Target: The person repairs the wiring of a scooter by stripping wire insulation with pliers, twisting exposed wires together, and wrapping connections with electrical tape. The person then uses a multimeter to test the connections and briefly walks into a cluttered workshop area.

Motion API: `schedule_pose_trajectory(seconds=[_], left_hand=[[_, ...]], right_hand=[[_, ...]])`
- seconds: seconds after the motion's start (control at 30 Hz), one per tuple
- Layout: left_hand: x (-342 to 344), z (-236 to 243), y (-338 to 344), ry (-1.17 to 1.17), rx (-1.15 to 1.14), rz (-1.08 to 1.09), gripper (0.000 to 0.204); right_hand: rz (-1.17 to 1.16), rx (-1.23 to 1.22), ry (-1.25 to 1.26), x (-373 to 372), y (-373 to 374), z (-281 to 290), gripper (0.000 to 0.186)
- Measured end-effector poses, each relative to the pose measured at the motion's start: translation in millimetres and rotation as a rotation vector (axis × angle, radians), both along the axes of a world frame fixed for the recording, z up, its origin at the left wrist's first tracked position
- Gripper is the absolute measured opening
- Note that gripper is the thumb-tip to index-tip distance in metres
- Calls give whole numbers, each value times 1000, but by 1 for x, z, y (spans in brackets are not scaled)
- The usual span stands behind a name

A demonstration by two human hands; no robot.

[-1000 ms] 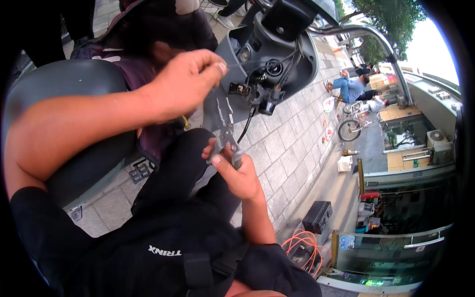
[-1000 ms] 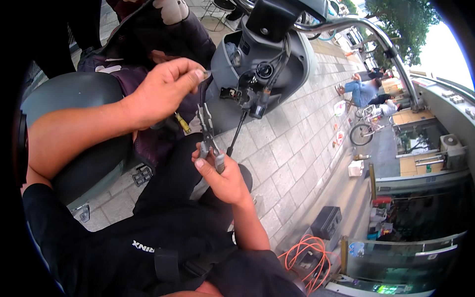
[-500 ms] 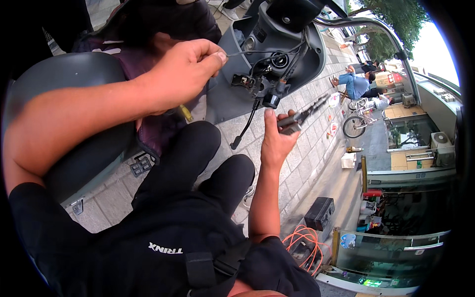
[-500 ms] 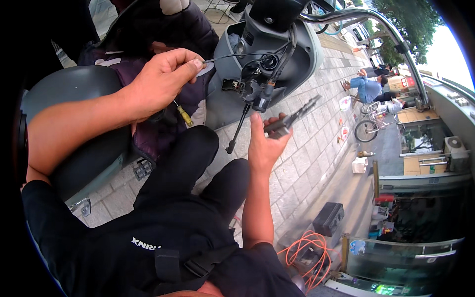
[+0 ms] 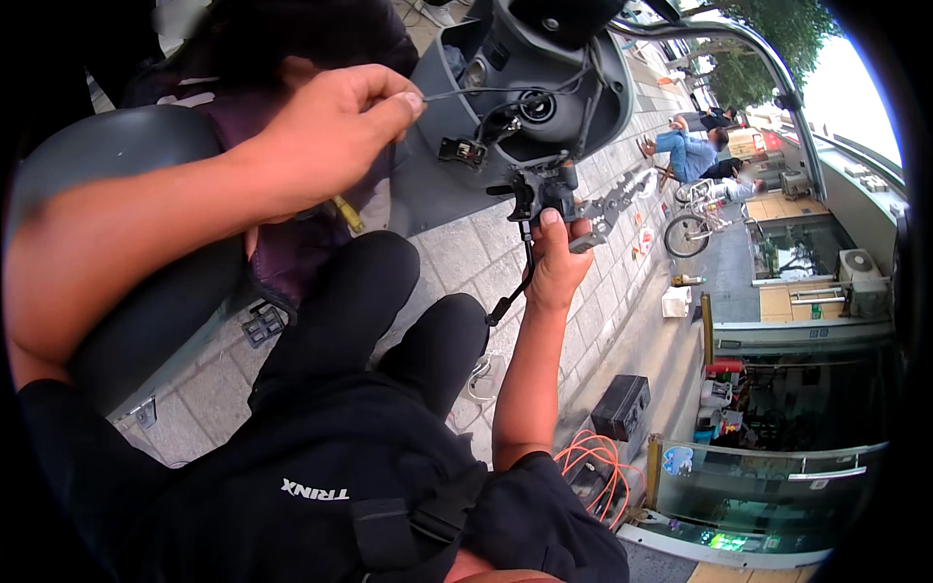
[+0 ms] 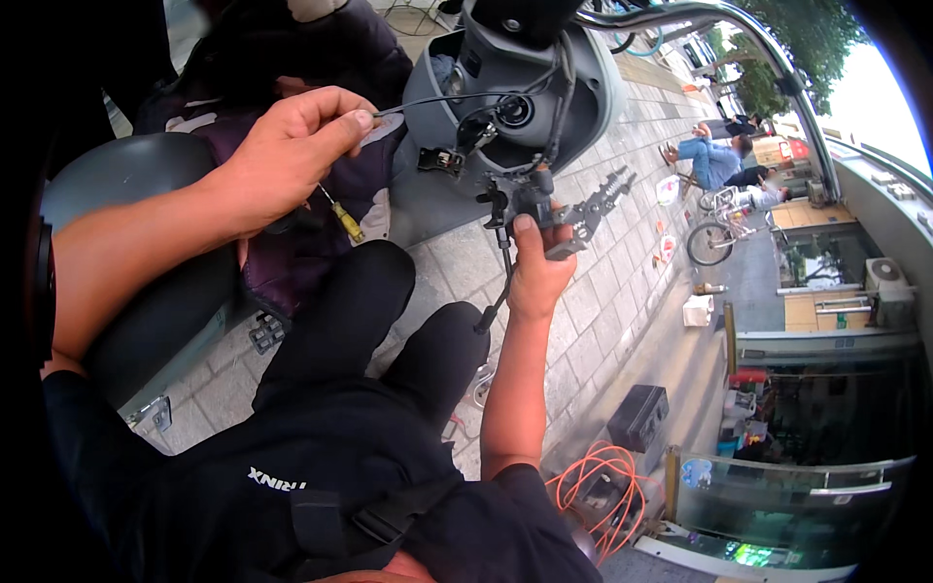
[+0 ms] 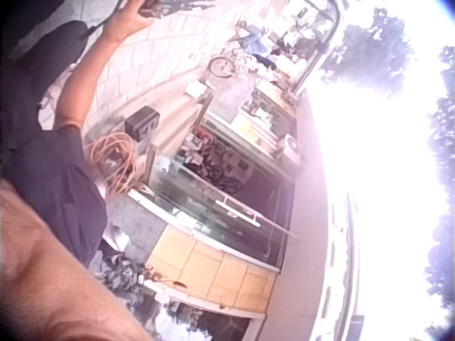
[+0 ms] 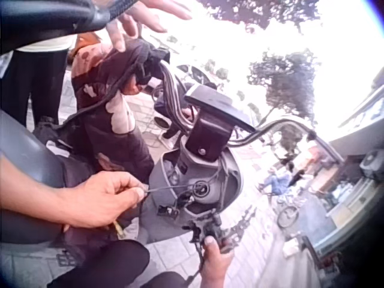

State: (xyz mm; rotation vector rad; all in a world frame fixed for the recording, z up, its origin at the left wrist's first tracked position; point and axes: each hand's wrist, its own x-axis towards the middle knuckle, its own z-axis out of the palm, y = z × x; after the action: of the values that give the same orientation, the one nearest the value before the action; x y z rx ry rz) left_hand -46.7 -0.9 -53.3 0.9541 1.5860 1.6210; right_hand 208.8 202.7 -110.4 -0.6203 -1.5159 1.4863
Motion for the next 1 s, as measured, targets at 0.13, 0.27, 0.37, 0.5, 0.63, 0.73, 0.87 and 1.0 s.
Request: schedule_pose_trajectory(seconds=[0.13, 0.27, 0.37, 0.5, 0.63, 0.73, 0.87, 1.0], left_hand=[[4, 7, 2, 42, -70, -11, 22], [-5, -6, 6, -3, -14, -49, 23], [-1, -5, 4, -86, -40, -46, 23], [0, 1, 3, -154, -110, -67, 23], [7, 1, 6, -164, -194, -217, 22], [9, -5, -1, -188, -168, -269, 21], [7, 5, -3, -172, -209, -232, 20], [8, 1, -4, -91, -135, -253, 23]], right_hand=[[-86, 74, -45, 6, -4, 5, 45], [-433, 403, -207, -5, -22, 5, 48], [-543, 663, -303, -9, -32, 8, 45], [-581, 1003, -308, -18, -38, 3, 46], [-608, 1017, -273, -30, -51, -8, 53], [-565, 1000, -200, -48, -64, -6, 46], [-508, 910, -137, -54, -64, -6, 46], [-475, 406, -200, -32, -50, -13, 51]])
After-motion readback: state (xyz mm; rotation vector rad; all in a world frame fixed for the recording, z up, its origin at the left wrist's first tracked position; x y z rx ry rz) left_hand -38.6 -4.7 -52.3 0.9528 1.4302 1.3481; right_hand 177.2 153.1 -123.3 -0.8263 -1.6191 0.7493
